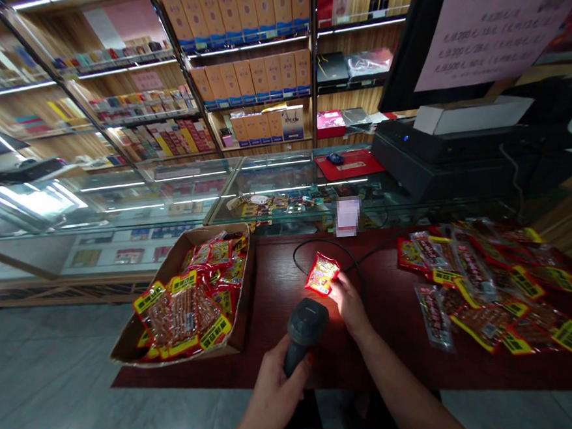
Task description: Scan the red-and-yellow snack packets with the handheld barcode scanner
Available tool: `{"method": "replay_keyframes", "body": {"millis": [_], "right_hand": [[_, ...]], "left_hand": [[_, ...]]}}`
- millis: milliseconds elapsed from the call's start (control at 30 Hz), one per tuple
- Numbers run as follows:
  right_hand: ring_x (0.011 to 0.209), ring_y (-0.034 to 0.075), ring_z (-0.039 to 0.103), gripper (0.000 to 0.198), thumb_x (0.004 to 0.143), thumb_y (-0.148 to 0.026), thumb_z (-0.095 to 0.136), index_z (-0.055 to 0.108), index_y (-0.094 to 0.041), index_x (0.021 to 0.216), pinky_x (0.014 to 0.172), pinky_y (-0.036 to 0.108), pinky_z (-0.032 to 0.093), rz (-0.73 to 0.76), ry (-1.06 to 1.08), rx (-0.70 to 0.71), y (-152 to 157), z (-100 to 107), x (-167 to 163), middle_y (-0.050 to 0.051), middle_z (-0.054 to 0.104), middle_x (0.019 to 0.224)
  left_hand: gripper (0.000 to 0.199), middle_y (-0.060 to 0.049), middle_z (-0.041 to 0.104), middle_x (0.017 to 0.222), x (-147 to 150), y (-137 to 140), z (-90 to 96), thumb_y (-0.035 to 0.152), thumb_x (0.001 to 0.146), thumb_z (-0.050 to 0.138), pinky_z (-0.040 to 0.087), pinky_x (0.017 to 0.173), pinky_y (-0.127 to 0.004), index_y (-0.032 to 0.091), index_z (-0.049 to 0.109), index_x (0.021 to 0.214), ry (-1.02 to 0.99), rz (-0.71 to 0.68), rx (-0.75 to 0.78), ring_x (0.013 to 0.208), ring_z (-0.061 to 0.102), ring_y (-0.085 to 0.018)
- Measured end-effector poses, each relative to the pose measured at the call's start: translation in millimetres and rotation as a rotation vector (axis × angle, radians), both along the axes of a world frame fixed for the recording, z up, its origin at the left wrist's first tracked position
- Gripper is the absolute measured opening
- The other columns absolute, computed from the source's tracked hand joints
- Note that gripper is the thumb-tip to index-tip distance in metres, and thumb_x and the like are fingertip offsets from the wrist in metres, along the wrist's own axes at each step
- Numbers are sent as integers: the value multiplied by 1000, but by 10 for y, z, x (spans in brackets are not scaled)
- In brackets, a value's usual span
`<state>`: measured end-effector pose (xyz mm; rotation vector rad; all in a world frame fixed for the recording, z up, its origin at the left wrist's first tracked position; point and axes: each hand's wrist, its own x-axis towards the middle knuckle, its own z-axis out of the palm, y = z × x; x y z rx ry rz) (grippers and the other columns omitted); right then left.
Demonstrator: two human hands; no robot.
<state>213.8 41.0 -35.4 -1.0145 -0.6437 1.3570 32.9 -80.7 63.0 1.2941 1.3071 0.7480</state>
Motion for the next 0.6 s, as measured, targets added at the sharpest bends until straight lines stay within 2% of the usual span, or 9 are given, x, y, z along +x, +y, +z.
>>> {"method": "replay_keyframes", "body": {"millis": [167,400,600], "right_hand": [[98,28,75,43,69,-46,79,71,-27,106,92,40,56,-27,6,-14,-12,59,-24,2,81,99],[95,27,75,37,68,-43,78,72,-27,101,90,39,57,-25,-16,-17,-5,54,-20,1,81,96],[100,23,73,41,70,-39,78,74,-27,109,93,35,55,-79,-54,-33,-16,20,-20,-2,80,103]], "left_hand": [[19,5,52,64,29,17,-24,35,92,59,40,48,-20,16,62,90,-1,-6,9,50,49,-11],[19,5,53,64,12,32,-59,35,92,58,41,48,-21,16,62,92,2,-3,-2,50,51,-11],[18,6,51,61,24,53,-51,34,92,57,40,49,-20,16,63,92,-1,6,-1,50,49,-10]]}}
